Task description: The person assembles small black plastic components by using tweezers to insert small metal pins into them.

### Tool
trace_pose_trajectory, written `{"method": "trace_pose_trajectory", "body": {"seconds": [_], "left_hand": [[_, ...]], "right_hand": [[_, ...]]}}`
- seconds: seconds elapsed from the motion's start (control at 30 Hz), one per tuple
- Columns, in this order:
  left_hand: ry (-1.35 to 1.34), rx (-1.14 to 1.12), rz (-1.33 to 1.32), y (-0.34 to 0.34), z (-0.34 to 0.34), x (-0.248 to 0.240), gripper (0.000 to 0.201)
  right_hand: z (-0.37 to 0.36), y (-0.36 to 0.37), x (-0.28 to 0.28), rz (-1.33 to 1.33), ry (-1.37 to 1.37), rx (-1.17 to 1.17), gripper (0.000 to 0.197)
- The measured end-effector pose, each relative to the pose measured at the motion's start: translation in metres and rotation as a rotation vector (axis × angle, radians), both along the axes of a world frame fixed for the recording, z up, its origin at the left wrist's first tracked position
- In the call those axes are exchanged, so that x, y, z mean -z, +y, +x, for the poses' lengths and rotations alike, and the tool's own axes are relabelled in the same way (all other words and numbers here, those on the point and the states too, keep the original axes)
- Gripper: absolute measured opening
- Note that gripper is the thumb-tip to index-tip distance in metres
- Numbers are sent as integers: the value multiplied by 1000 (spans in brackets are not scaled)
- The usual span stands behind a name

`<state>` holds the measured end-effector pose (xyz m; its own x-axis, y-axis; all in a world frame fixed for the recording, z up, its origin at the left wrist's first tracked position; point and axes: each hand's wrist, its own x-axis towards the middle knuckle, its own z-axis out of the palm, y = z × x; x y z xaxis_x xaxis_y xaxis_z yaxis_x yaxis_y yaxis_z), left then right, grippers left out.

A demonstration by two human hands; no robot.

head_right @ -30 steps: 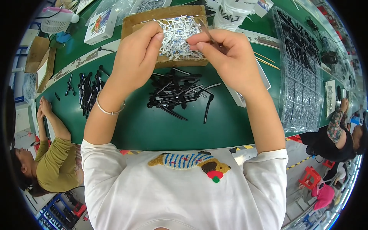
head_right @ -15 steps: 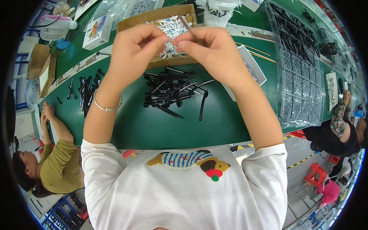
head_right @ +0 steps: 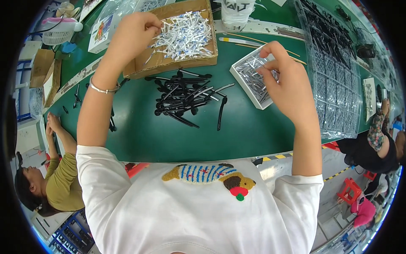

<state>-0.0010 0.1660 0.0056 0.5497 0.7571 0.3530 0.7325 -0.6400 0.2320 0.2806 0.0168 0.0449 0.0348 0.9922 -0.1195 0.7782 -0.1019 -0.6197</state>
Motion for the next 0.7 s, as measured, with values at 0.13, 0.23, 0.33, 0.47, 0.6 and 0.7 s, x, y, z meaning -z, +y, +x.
{"method": "trace_pose_trajectory", "body": {"seconds": [0.13,0.23,0.33,0.47,0.6,0.7], "left_hand": [[416,-170,-267,-15,32,-54,20],[37,103,-87,-9,8,-28,17],[-68,-33,-82,-19,6,-35,18],[-283,-46,-180,-32,-8,-33,19],[-572,-201,-1,-46,-43,-20,16],[-691,-375,-44,-71,-82,-6,22]], "right_hand": [[12,-2,24,380,-88,-53,8],[1,1,24,377,-42,34,10],[-16,-1,23,281,122,46,18],[-84,-29,-6,207,503,-783,21],[-165,-72,-61,-15,953,-1508,27],[-193,-84,-78,-193,1096,-1777,31]]}}
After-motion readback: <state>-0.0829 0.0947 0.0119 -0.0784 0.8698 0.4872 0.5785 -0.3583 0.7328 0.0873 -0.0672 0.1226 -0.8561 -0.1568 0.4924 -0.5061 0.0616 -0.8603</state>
